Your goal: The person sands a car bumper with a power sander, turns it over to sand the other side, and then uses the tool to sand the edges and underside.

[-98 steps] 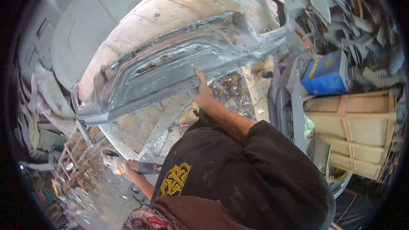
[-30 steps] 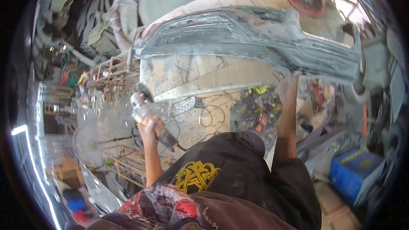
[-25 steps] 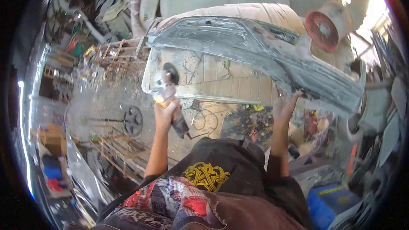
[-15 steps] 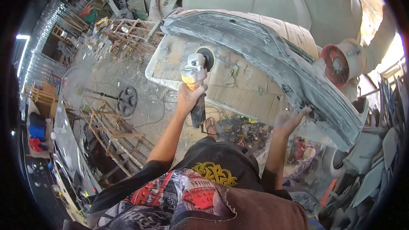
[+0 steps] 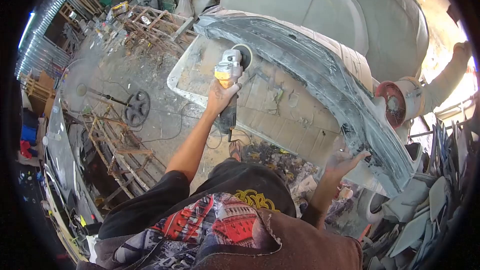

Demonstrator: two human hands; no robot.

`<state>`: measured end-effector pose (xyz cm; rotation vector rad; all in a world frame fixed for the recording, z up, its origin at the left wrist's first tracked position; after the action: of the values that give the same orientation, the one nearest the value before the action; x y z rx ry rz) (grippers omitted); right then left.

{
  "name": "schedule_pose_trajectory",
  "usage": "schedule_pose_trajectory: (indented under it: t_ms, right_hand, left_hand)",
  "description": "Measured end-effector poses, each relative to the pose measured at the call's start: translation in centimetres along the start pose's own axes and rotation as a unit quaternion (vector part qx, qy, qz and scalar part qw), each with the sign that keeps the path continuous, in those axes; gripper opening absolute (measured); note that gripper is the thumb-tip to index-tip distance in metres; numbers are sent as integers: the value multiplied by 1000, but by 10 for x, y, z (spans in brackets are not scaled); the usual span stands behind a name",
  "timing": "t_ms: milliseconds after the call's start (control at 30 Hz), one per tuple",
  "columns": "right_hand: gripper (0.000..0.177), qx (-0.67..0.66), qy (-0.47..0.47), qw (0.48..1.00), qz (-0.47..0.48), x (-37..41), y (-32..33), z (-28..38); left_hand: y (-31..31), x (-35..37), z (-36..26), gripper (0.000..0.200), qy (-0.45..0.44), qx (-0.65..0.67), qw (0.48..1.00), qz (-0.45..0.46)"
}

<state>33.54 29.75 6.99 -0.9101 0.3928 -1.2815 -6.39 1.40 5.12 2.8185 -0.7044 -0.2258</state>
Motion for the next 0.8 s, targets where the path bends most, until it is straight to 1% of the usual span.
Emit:
schedule_pose_trajectory:
  t_ms: [100,200,333,433,500,533,567,633,667,700,767,800]
  right_hand:
    - [115,-11,-15,1000,19,-18,29,0]
    - [116,-17,-17,1000,4,-21,33,0]
    - [111,-17,-3,1000,-20,-10,22,1]
    - [107,-19,-10,999,-25,-4,15,1]
    - [105,18,23,1000,7,-1,3,3]
    - [105,20,26,999,6,-2,3,4]
    - [106,16,19,1000,17,-4,4,2]
    - [108,12,15,1000,25,-9,13,2]
    - [107,-5,-5,1000,14,-14,21,1]
    - [107,-21,-26,999,4,-18,27,-1]
    - [106,-23,-30,999,3,-18,27,-1]
    - [104,-24,-36,999,3,-16,27,-2]
  left_hand:
    - [-8,-3,-5,57,6,-11,1000,-2]
    - [-12,-8,2,58,-4,-2,1000,-12]
    - [-15,-9,-1,61,-27,-7,999,-18]
    - [-17,-7,-2,61,-37,-22,999,-29]
    - [-20,-6,-2,62,-43,-33,998,-34]
    - [-23,-5,-3,54,-22,-8,1000,-16]
    - [-27,-4,-3,46,-1,17,1000,3]
    - [-33,-2,-5,45,-6,18,1000,5]
    - [-35,0,-6,44,-11,17,1000,2]
    - [-37,1,-6,44,-11,17,1000,4]
    - [-38,11,-29,51,-44,15,999,-18]
    - [-39,14,-34,51,-43,16,999,-17]
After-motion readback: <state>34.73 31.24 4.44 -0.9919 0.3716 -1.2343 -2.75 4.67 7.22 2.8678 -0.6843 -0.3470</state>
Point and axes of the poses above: each hand's wrist, its own x-axis away from the middle knuckle, its own y-axis out of the back of the hand, z = x × y, the point moved 6 cm from there along -x, towards the middle knuckle, and after that the axes turned 3 degrees about z, right-handed, at the moved point
